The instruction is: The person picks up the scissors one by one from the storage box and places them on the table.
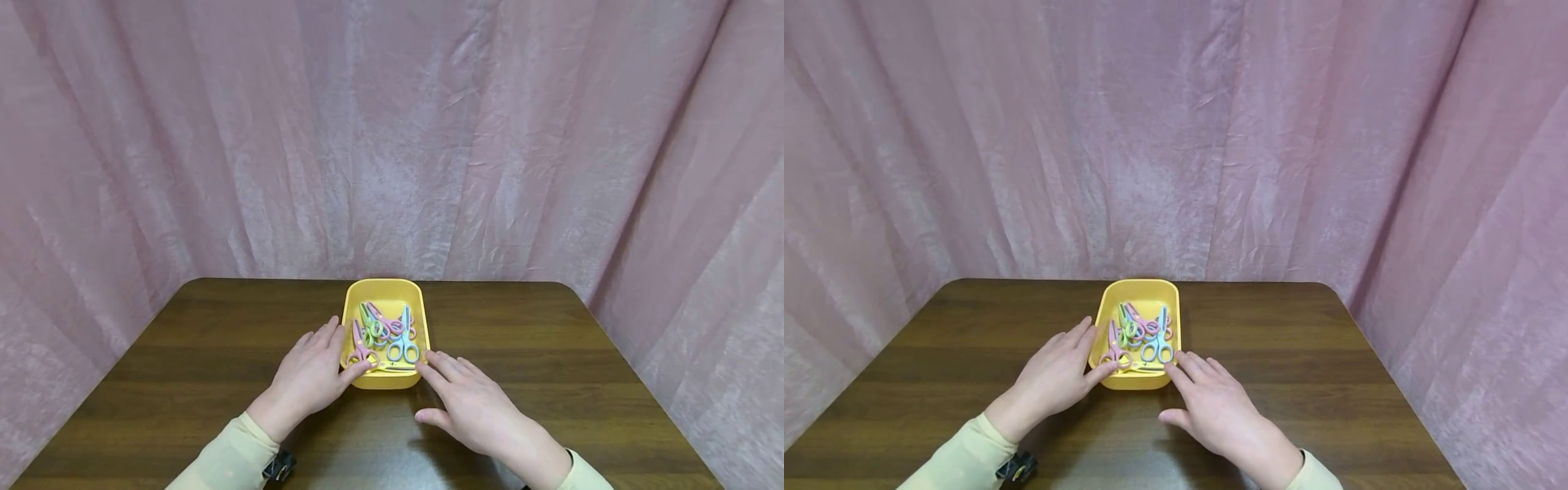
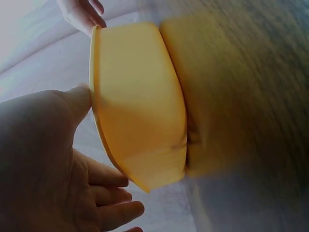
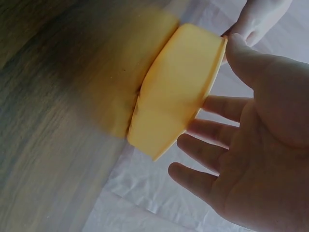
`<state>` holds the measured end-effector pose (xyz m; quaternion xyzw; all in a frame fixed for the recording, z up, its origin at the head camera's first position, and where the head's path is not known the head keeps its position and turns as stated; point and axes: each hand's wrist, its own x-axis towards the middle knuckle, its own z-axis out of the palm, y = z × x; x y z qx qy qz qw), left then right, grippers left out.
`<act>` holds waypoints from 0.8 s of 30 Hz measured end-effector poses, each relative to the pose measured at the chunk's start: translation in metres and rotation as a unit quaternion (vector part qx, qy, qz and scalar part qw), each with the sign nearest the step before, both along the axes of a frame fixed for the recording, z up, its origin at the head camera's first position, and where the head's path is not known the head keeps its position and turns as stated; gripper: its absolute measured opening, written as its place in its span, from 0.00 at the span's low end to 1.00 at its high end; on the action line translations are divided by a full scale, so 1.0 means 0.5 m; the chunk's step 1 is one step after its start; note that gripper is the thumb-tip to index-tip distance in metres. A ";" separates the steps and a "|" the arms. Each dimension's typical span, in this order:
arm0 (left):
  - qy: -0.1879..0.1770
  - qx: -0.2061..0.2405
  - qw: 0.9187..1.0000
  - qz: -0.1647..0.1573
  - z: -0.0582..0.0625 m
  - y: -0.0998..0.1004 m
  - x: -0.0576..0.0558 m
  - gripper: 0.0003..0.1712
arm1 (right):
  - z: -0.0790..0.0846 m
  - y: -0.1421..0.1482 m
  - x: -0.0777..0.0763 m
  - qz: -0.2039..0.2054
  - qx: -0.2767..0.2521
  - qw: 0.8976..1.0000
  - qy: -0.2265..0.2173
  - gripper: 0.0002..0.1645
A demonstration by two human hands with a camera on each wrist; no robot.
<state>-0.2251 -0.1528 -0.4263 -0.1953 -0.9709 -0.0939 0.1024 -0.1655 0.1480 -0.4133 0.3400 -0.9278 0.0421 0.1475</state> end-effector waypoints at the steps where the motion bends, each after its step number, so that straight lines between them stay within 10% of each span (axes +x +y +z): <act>1: 0.004 -0.003 1.000 0.001 0.000 0.000 0.000 0.54 | -0.002 0.001 -0.002 0.001 -0.001 1.000 0.001 0.44; 24: 0.025 0.041 0.997 -0.053 -0.018 -0.008 -0.003 0.57 | 0.014 0.007 -0.024 0.014 -0.018 1.000 -0.012 0.37</act>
